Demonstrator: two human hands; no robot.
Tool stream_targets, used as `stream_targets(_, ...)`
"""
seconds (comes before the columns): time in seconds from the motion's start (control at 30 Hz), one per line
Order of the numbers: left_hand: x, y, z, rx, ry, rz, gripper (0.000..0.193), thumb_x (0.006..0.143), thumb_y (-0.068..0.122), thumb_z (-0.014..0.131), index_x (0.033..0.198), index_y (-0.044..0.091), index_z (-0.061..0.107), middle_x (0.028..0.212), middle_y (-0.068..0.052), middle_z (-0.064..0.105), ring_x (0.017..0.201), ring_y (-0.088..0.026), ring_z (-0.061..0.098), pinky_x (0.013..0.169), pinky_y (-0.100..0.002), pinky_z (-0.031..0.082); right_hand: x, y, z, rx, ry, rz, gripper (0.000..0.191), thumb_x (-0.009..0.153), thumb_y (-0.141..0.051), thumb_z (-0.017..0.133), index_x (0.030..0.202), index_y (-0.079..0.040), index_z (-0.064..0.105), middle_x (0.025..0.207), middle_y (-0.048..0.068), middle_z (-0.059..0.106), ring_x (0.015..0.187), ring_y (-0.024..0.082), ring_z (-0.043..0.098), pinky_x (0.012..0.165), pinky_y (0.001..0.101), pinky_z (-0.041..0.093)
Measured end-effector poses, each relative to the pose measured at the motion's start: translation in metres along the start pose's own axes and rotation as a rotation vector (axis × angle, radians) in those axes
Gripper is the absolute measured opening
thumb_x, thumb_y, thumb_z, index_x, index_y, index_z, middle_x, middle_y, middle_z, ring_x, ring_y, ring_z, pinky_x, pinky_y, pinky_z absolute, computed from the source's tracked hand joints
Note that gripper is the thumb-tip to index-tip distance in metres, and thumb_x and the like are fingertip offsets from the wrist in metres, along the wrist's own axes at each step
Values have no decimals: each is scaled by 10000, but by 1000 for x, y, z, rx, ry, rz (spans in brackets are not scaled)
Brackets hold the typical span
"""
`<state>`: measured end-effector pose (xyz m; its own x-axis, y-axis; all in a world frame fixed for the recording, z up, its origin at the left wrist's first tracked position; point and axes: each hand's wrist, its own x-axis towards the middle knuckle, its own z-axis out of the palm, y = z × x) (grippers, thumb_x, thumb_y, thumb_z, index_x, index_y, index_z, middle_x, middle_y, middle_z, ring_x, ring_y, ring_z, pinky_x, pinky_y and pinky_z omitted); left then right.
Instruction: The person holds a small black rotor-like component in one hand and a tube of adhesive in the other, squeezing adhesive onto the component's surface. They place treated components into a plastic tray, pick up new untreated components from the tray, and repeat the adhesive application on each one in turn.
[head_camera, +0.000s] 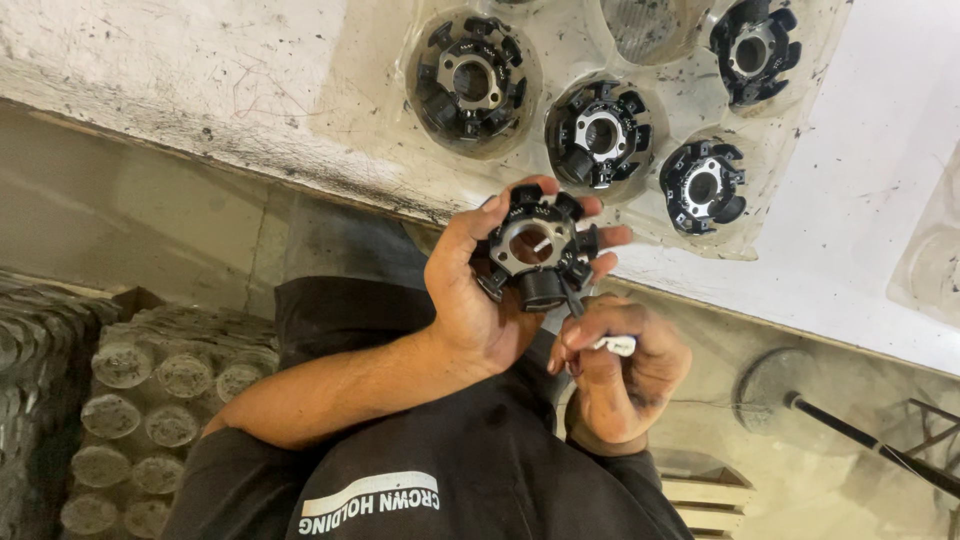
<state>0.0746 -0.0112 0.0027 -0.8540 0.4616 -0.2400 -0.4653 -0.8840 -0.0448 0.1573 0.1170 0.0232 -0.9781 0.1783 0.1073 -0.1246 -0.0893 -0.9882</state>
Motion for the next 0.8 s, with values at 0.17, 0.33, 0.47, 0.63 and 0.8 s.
stream_targets(0.17,15,18,0,212,-174,116,518,1022,272,666,1440,39,467,1464,-219,528,1311,-388,584,1102,-465,528,-5,2,-5,47,88,23,153,997,-13,563,1046,115,632,890,201,669,654,186,644,586,304,565)
stream_targets(0.33,18,35,1,368,-241,148,590,1017,255,742,1498,98,438,1502,-171,512,1317,-296,526,1130,-413,464,-3,6,-13,195,-15,-29,201,1009,-59,556,1047,133,602,829,228,665,685,233,669,607,346,600)
stream_targets(0.47,13,39,2,354,-388,164,559,1019,317,726,1449,27,517,1362,-186,577,1234,-298,589,1082,-399,490,-2,8,-11,234,-108,-70,216,1041,-118,574,1004,93,600,807,202,634,671,224,652,579,343,601)
stream_targets(0.63,2,39,6,746,-508,294,474,984,300,669,1327,-7,558,1310,-194,625,1175,-267,638,1047,-381,527,-9,5,3,182,10,-108,197,1047,-109,603,971,72,605,755,175,635,604,209,630,534,330,589)
stream_targets(0.8,-2,32,11,890,-557,447,459,958,272,655,1324,9,567,1273,-162,650,1195,-239,616,1035,-341,521,-9,-2,7,91,-35,-114,260,1066,-194,627,1001,57,630,803,167,655,594,172,621,546,286,549)
